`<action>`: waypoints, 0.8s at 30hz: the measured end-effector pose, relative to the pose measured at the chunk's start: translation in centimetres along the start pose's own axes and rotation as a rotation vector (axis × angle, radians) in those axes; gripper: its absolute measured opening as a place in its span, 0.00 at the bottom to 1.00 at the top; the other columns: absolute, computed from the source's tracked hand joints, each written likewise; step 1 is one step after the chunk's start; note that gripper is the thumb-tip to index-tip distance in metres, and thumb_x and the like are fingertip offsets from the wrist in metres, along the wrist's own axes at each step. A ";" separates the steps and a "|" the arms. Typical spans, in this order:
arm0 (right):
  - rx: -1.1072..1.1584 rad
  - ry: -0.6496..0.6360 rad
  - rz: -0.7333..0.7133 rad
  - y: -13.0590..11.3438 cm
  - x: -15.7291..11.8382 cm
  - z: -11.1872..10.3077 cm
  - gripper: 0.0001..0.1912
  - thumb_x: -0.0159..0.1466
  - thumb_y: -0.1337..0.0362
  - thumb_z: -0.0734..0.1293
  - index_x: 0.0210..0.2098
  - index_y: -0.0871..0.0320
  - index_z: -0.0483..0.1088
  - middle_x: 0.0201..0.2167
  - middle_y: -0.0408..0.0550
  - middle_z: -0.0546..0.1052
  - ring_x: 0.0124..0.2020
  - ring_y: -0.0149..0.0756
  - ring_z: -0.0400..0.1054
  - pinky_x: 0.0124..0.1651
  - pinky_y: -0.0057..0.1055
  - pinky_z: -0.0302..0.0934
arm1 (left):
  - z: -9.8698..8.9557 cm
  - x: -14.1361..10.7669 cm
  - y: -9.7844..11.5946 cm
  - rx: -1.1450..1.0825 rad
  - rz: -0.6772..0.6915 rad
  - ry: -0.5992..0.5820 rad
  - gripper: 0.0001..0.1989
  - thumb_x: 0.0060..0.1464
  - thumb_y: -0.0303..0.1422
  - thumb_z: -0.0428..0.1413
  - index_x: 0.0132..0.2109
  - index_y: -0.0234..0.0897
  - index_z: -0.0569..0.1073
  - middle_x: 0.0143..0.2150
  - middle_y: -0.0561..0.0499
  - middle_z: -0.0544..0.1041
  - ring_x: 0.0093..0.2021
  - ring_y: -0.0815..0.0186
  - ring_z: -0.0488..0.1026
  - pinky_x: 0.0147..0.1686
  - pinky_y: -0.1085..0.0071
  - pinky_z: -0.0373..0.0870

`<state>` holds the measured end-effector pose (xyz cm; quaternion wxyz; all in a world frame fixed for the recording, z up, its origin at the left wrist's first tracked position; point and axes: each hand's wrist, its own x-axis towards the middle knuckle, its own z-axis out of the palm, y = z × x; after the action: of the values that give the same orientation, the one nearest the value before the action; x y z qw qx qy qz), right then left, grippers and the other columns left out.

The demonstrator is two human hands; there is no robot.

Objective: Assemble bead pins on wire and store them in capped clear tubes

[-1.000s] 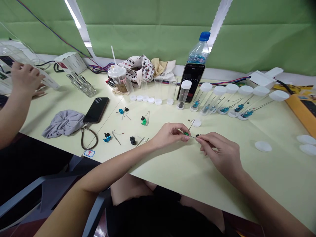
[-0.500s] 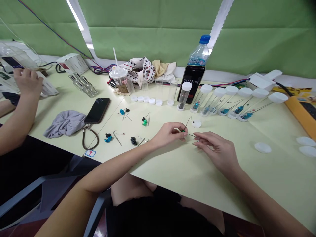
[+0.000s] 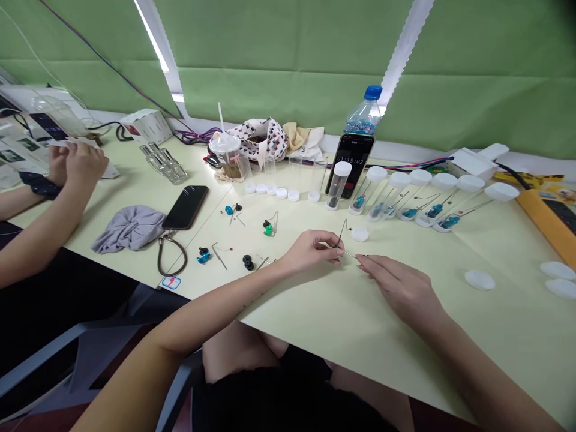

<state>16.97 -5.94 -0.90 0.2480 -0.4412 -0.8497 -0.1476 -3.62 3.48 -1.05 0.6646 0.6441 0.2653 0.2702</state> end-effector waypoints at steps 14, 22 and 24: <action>-0.204 0.020 0.020 -0.3 0.5 0.4 0.07 0.63 0.70 0.61 0.30 0.58 0.69 0.24 0.42 0.74 0.25 0.26 0.66 0.27 0.26 0.52 | 0.7 -0.5 -0.3 0.191 0.020 0.066 0.09 0.50 0.36 0.55 0.34 0.33 0.72 0.30 0.51 0.71 0.30 0.70 0.70 0.34 0.74 0.65; 0.038 -0.018 0.222 -0.4 0.3 1.0 0.11 0.66 0.65 0.57 0.30 0.58 0.68 0.25 0.43 0.74 0.23 0.28 0.66 0.26 0.26 0.52 | 0.6 -0.8 -0.1 0.271 0.086 0.036 0.09 0.52 0.36 0.53 0.34 0.33 0.71 0.30 0.51 0.72 0.31 0.69 0.70 0.33 0.75 0.64; 0.149 -0.040 0.274 -0.5 0.4 1.0 0.12 0.66 0.65 0.56 0.29 0.57 0.67 0.25 0.42 0.74 0.24 0.29 0.67 0.27 0.26 0.55 | 0.6 -0.8 -0.1 0.306 0.115 0.039 0.10 0.52 0.36 0.52 0.35 0.33 0.71 0.31 0.51 0.72 0.30 0.70 0.70 0.33 0.75 0.64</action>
<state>16.04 -5.51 -1.48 0.2808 -0.5362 -0.7950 -0.0400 -3.78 2.48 -1.11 0.5369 0.7466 0.2790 0.2766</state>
